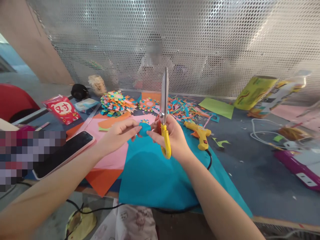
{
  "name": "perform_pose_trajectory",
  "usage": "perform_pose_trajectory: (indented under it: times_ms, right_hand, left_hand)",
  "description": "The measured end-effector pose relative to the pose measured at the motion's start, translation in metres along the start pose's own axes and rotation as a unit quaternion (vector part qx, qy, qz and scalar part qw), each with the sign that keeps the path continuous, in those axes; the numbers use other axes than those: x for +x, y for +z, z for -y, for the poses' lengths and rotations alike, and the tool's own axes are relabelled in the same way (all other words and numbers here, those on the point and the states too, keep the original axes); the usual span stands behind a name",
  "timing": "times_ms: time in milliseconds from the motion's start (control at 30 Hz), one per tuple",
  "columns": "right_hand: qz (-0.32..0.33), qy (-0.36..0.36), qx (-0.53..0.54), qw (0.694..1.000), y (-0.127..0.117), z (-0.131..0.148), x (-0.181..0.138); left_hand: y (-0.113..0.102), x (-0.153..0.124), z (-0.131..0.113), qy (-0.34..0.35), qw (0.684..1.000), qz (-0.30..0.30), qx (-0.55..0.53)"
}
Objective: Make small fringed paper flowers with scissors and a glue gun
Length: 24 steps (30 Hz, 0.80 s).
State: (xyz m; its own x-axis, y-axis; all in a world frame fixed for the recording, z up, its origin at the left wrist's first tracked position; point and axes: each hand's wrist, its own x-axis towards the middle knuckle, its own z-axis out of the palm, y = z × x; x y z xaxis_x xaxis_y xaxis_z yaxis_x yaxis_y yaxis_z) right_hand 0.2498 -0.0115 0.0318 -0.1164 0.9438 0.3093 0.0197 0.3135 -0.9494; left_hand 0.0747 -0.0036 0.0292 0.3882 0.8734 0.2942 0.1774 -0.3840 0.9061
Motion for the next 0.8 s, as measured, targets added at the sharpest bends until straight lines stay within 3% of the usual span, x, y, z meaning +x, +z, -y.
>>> perform_pose_trajectory:
  times_ms: [433,567,800]
  right_hand:
    - [0.011,-0.005,0.026,1.000,0.001,-0.003,-0.005]
    - [0.030,-0.003,0.013,0.999,0.000,0.001,-0.009]
    - [0.071,0.016,-0.031,0.997,-0.002,-0.001,-0.017]
  left_hand:
    - [0.000,-0.001,0.002,0.006,1.000,0.009,-0.021]
    - [0.001,-0.002,0.002,0.006,0.998,-0.033,-0.043]
    - [0.000,-0.003,-0.007,0.079,0.976,-0.145,-0.142]
